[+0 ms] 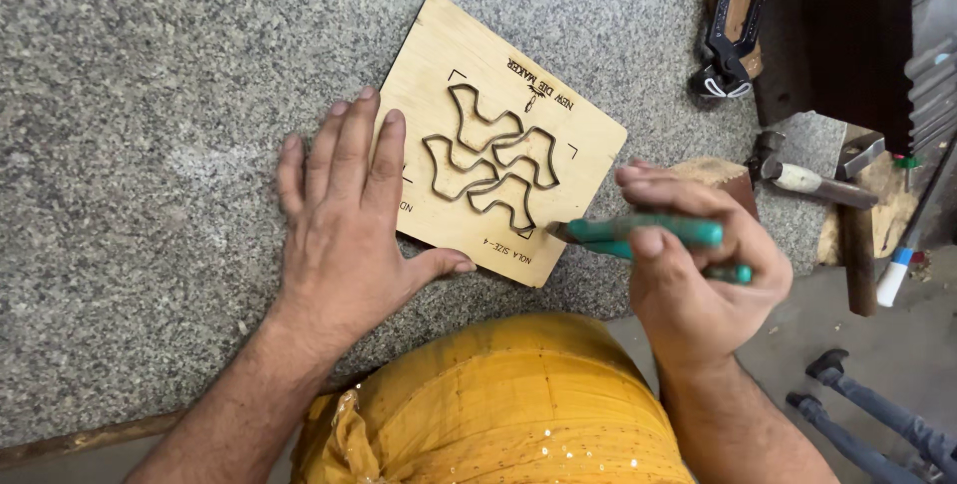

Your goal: The person uses pliers to bend and shape a metal piece on a wooden template. They then use a hammer and a wooden block to flatten the metal piece. The person repeats this process for multiple metal pieces.

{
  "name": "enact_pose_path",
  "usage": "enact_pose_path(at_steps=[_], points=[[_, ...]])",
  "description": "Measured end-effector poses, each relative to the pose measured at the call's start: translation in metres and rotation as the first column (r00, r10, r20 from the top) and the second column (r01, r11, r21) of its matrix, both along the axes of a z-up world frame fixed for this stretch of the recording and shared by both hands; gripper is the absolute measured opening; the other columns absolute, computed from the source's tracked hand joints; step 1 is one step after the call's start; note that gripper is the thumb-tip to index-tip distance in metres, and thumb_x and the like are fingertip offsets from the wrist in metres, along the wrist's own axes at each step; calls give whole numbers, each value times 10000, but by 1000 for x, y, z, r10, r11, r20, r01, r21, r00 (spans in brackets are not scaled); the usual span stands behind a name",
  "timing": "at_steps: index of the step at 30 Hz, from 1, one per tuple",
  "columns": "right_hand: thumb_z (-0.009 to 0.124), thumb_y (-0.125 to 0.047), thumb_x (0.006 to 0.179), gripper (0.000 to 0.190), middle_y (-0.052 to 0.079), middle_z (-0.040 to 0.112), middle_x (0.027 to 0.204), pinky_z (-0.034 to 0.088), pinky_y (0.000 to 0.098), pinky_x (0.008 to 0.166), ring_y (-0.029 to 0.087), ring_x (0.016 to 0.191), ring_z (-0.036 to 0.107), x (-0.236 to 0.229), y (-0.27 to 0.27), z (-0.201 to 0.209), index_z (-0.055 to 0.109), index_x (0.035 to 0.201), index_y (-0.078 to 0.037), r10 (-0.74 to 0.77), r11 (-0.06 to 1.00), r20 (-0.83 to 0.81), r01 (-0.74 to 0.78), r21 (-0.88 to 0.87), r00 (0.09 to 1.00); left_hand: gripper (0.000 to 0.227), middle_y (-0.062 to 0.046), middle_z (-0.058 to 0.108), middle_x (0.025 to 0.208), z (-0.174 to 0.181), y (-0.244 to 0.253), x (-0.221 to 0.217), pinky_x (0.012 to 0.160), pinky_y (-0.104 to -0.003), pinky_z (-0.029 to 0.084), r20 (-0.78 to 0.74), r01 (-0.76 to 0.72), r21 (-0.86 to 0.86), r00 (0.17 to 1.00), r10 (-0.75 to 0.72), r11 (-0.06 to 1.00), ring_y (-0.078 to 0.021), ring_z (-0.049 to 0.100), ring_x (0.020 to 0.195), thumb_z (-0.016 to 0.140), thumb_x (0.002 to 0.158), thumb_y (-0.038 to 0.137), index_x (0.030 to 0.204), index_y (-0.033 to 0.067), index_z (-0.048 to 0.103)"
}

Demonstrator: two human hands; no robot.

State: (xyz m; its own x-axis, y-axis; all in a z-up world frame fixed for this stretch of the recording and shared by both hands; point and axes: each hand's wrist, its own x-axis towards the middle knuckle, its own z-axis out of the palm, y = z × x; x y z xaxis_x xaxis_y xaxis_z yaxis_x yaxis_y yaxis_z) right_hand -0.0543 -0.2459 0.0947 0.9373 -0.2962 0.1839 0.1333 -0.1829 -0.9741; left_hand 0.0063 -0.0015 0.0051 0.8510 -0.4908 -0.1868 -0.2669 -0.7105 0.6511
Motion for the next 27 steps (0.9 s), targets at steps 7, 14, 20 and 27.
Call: enact_pose_path(at_steps=[7,14,20,27], points=[[581,130,848,218,211,627,1074,503,509,1082,334,1102,644,6,-17,3,504,913,-63,281,743,-77,-166,648,957,1382,-291,141,1618,-5,1,0,1213,-639,3,-12,14,-11,1000,-15,1000,-420,130,1511,841,568,720,1531,-59,229],[542,133,827,307,216,577,1193,424,543,1184,343,1227,575,5,1,4,514,1079,-41,199,775,-71,-112,622,978,1187,-326,305,1522,9,-1,-13,1082,-611,203,49,-19,17,999,18,1000,-420,366,1334,829,658,676,1433,-125,421],[551,92,804,337,216,568,1211,417,554,1182,363,1234,561,1,-1,13,508,1114,-32,48,805,-67,2,594,997,738,-201,558,1356,29,9,-45,937,-497,327,180,115,-48,978,-104,992,-288,511,1112,795,810,433,1288,-105,629],[570,43,781,500,226,553,1256,411,543,1164,372,1245,540,0,-10,9,481,1272,18,-69,825,-34,76,560,997,386,-122,625,1234,33,-7,-34,926,-433,359,253,435,-116,882,-396,893,-240,565,1067,763,833,268,1077,-27,710]])
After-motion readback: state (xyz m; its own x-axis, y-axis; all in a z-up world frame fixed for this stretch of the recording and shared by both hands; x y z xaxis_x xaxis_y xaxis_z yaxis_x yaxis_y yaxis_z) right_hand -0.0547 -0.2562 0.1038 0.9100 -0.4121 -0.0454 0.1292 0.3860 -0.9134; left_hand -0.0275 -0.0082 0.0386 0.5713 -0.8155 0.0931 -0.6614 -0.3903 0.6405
